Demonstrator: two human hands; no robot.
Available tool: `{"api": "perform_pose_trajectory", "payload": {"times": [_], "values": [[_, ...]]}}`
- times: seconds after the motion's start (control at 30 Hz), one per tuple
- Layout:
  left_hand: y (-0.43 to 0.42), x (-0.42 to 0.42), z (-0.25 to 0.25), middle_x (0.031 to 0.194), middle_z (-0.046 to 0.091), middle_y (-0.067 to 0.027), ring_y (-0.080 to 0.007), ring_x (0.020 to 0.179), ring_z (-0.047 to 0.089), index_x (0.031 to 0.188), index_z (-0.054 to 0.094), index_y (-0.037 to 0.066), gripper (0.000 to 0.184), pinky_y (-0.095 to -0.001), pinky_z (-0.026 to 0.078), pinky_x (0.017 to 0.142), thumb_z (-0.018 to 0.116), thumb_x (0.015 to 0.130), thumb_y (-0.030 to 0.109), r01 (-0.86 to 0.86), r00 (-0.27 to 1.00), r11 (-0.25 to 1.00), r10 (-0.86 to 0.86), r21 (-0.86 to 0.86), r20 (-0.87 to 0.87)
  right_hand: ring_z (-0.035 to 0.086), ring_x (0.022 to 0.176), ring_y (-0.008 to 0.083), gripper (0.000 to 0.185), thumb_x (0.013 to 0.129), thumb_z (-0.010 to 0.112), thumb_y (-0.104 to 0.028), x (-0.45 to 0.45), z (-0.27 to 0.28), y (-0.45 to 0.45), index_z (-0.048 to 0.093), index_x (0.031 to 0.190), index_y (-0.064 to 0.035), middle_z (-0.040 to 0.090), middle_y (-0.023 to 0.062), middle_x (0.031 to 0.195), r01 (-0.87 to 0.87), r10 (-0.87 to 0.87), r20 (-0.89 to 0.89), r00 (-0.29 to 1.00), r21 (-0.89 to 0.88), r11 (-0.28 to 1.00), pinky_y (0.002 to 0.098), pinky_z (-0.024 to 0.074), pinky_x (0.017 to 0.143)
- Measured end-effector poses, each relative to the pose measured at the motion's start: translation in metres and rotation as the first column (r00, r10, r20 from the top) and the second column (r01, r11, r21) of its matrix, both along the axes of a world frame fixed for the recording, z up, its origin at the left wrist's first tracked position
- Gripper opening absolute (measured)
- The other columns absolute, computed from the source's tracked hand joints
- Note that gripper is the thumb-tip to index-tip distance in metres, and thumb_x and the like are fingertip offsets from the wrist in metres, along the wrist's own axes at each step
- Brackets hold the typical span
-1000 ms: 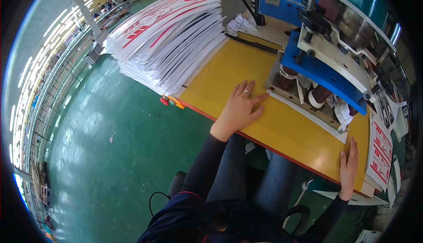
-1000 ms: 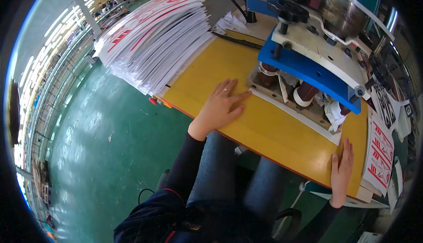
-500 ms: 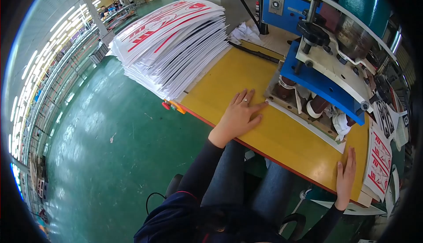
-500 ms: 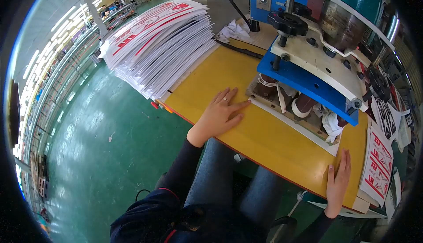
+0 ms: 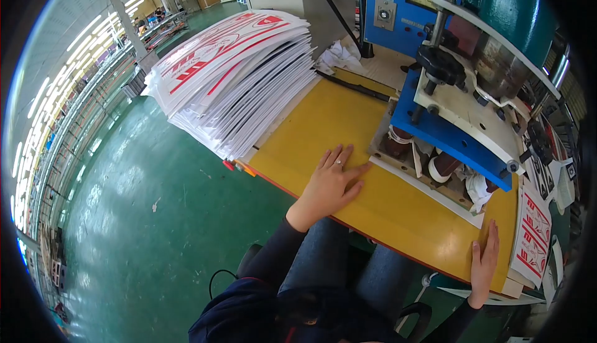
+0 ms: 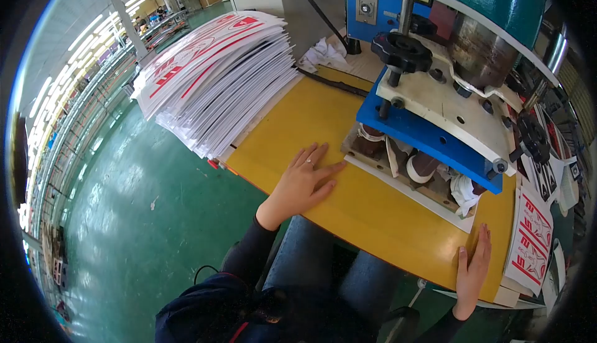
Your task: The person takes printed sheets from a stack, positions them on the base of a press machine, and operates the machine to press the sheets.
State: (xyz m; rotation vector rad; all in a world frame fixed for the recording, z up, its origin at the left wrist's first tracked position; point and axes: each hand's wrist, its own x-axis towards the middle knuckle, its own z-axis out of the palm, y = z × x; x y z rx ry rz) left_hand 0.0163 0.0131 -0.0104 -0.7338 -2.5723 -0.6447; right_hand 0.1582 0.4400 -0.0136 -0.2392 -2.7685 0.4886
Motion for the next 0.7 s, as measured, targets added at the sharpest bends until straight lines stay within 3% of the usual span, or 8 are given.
{"api": "perform_pose_trajectory", "payload": {"times": [0.2,0.27,0.4,0.47,0.5,0.7], "values": [[0.001,0.006,0.007,0.130,0.063,-0.0175,-0.0397,0.125,0.055,0.114,0.073,0.010,0.026,-0.0485,0.043,0.107,0.061,0.092,0.017,-0.016,1.000,0.980,0.013,0.196,0.015,0.034,0.150,0.0298,0.056,0.102,0.051,-0.017,0.002,0.000,0.003,0.037,0.155,-0.0045,0.038,0.0144,0.162,-0.020,0.000,-0.079,0.997,-0.248,0.968,0.0402,0.0235,0.123],[0.000,0.009,0.009,0.121,0.066,-0.0152,-0.0371,0.117,0.059,0.109,0.073,0.008,0.022,-0.0472,0.046,0.103,0.061,0.091,0.013,-0.023,0.999,0.962,0.016,0.271,0.027,0.036,0.149,0.0292,0.054,0.104,0.048,-0.020,0.003,-0.013,0.020,0.037,0.155,-0.0047,0.040,0.0138,0.161,-0.081,0.014,-0.190,0.982,-0.351,0.933,0.0400,0.0243,0.123],[0.000,0.010,0.010,0.109,0.068,-0.0132,-0.0348,0.106,0.062,0.104,0.072,0.006,0.018,-0.0452,0.048,0.097,0.061,0.089,0.010,-0.042,0.999,0.944,0.038,0.328,0.019,0.040,0.147,0.0311,0.049,0.107,0.043,-0.022,0.010,-0.028,0.053,0.041,0.153,-0.0075,0.045,0.0181,0.155,-0.139,-0.123,-0.380,0.917,-0.593,0.793,0.0441,0.0288,0.120],[0.000,0.010,0.009,0.105,0.068,-0.0131,-0.0346,0.103,0.063,0.102,0.072,0.005,0.017,-0.0447,0.048,0.094,0.061,0.089,0.009,-0.050,0.999,0.941,0.051,0.334,0.006,0.042,0.145,0.0309,0.049,0.108,0.040,-0.026,0.012,-0.040,0.069,0.040,0.154,-0.0082,0.046,0.0192,0.154,-0.247,-0.133,-0.464,0.876,-0.668,0.702,0.0440,0.0299,0.120],[0.000,0.010,0.008,0.104,0.068,-0.0132,-0.0345,0.101,0.063,0.101,0.072,0.005,0.017,-0.0446,0.049,0.093,0.061,0.089,0.009,-0.051,0.998,0.940,0.055,0.336,-0.003,0.043,0.145,0.0308,0.049,0.109,0.039,-0.027,0.012,-0.042,0.070,0.039,0.154,-0.0086,0.046,0.0197,0.153,-0.301,-0.144,-0.503,0.852,-0.697,0.651,0.0439,0.0304,0.119],[0.003,0.008,0.009,0.097,0.068,-0.0141,-0.0342,0.094,0.065,0.097,0.073,0.004,0.015,-0.0445,0.050,0.087,0.062,0.088,0.008,-0.075,0.995,0.951,0.090,0.301,-0.033,0.043,0.144,0.0317,0.048,0.109,0.038,-0.026,0.011,-0.045,0.073,0.039,0.154,-0.0092,0.047,0.0207,0.152,-0.250,-0.183,-0.471,0.863,-0.712,0.656,0.0446,0.0317,0.118]]}}
